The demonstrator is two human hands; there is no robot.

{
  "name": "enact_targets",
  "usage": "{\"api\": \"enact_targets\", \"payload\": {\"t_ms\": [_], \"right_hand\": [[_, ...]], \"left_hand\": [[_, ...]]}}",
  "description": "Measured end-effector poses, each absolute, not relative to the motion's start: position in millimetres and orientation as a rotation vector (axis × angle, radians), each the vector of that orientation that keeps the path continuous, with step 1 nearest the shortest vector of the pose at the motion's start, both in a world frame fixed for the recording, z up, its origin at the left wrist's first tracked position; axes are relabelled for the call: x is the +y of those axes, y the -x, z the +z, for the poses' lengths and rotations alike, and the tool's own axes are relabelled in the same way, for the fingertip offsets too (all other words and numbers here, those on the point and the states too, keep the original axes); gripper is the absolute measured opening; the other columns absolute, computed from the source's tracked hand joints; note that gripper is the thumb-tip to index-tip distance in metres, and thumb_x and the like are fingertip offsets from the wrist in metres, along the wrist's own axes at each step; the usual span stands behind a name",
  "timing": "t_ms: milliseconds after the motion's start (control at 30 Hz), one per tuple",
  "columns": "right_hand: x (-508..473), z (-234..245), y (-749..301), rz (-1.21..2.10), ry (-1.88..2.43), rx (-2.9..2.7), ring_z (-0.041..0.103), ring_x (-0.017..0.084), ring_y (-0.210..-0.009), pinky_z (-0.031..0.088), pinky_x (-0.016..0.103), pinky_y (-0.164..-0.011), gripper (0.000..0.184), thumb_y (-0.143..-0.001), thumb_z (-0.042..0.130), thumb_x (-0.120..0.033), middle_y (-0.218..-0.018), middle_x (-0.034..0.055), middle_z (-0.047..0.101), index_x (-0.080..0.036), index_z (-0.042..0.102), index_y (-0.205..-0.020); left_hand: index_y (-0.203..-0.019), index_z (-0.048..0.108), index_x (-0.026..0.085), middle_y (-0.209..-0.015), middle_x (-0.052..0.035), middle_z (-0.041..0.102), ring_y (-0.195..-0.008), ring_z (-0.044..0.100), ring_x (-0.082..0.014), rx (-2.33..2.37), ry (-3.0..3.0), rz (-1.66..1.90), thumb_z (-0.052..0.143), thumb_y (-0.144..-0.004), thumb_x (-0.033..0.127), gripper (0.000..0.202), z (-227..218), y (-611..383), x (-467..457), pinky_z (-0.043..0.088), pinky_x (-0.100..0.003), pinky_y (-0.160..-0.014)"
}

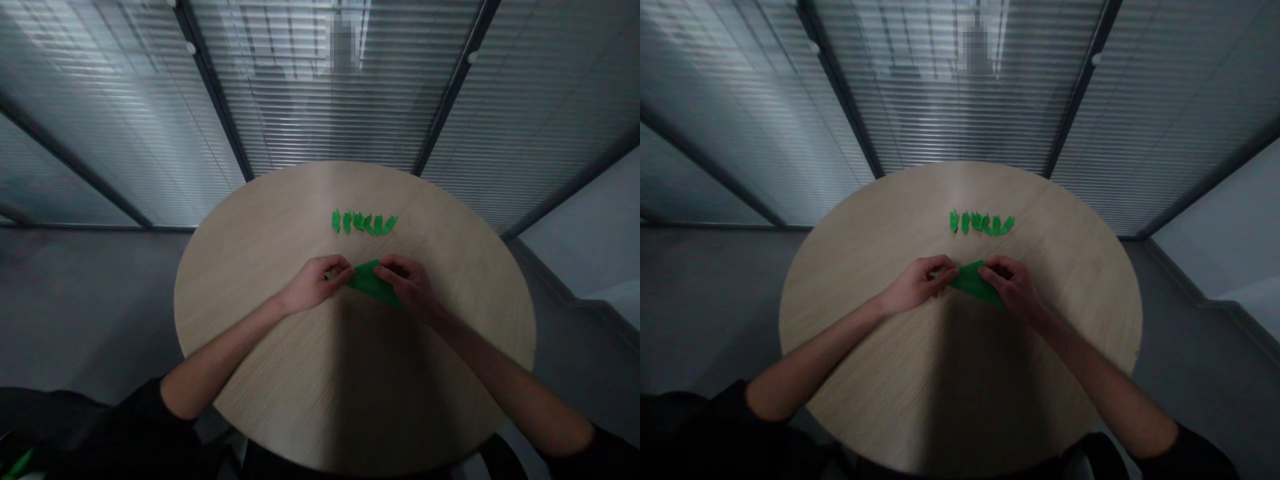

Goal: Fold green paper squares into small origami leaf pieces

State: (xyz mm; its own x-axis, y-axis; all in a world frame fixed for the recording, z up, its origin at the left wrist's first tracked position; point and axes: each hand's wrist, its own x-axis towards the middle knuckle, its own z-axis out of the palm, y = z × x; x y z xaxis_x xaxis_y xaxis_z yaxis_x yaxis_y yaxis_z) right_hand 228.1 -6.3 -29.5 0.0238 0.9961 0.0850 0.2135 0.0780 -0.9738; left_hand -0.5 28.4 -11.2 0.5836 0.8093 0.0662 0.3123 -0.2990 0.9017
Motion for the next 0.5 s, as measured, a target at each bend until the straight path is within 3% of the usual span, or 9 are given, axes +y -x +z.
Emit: {"api": "enact_targets", "payload": {"t_ms": [500], "right_hand": [[-2.7,-35.1,-229.0,0.931,1.328,-1.431,0.052,0.014,-0.058,0.041,0.027,-0.054,0.029,-0.081,0.072,-0.049,-0.067,-0.0006,0.060,-0.021,0.069,-0.080]], "left_hand": [[-0.087,0.067,0.016,-0.071,0.0004,0.058,-0.065,0.052,-0.0127,0.893,-1.881,0.645,0.058,-0.098,0.043,0.030,-12.4,0.3,29.3,0.039,-0.025,-0.060]]}}
